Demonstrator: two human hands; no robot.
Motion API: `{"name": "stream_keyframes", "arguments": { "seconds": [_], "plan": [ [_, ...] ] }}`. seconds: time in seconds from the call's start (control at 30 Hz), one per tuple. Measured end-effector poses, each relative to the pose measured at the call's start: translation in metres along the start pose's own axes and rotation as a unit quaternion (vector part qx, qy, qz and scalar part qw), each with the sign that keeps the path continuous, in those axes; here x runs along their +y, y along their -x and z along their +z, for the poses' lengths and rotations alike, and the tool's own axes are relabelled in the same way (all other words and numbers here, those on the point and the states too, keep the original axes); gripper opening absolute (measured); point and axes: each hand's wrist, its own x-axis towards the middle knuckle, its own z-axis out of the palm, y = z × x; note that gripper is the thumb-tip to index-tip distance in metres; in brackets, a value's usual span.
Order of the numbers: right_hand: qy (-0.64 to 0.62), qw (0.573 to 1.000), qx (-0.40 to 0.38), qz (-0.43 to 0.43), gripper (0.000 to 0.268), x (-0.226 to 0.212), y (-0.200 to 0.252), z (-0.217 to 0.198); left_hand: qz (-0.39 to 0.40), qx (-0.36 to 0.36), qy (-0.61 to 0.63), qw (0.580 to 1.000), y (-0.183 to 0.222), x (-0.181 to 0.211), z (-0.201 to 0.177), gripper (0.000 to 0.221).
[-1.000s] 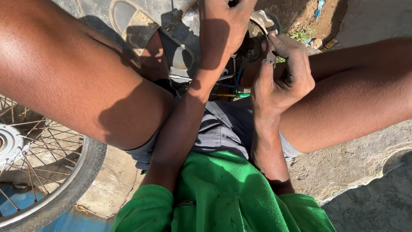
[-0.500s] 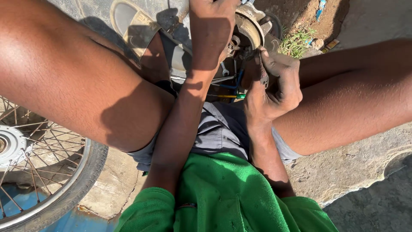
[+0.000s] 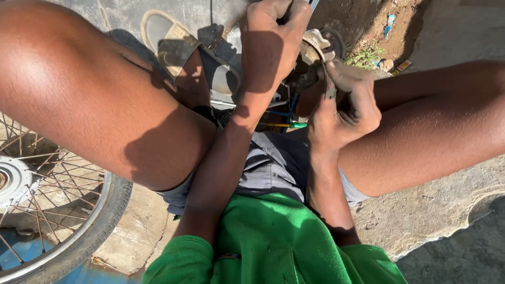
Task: Repairing and cleaning a mechanical motorcycle component, possibly a brake assembly or stator part, using hands and basic tools.
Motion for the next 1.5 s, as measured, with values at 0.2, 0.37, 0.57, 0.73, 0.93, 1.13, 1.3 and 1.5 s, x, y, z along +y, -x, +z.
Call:
{"name": "stream_keyframes", "arguments": {
  "seconds": [0.2, 0.37, 0.57, 0.73, 0.93, 1.13, 1.3, 1.5],
  "plan": [
    [0.014, 0.999, -0.016, -0.027, 0.008, -0.012, -0.006, -0.002, 0.02, 0.008, 0.029, 0.999, -0.004, 0.003, -0.006, 0.035],
    [0.035, 0.999, -0.02, -0.018, 0.014, -0.004, -0.003, -0.008, 0.034, 0.015, -0.026, 0.999, -0.001, -0.001, -0.004, 0.035],
    [0.008, 0.999, -0.019, -0.034, 0.012, 0.002, -0.001, -0.01, 0.148, 0.013, -0.057, 0.987, 0.01, -0.019, 0.004, 0.036],
    [0.002, 0.999, -0.005, -0.052, 0.008, 0.007, -0.003, 0.002, 0.161, 0.032, -0.117, 0.98, 0.018, -0.009, 0.006, 0.04],
    [-0.031, 0.998, -0.025, -0.052, 0.011, 0.006, 0.003, -0.007, 0.036, 0.002, -0.032, 0.999, 0.004, -0.004, -0.004, 0.038],
    [-0.062, 0.993, -0.078, 0.065, 0.008, 0.012, 0.024, -0.024, -0.056, -0.027, 0.143, 0.988, 0.036, -0.21, 0.028, 0.021],
    [-0.03, 0.999, -0.032, 0.029, 0.008, 0.003, 0.012, -0.016, 0.118, 0.01, -0.091, 0.989, 0.003, -0.069, -0.003, 0.01],
    [-0.018, 1.0, -0.001, -0.001, 0.006, -0.008, -0.002, -0.007, 0.001, 0.005, -0.06, 0.998, 0.033, -0.129, 0.013, 0.007]
  ]
}}
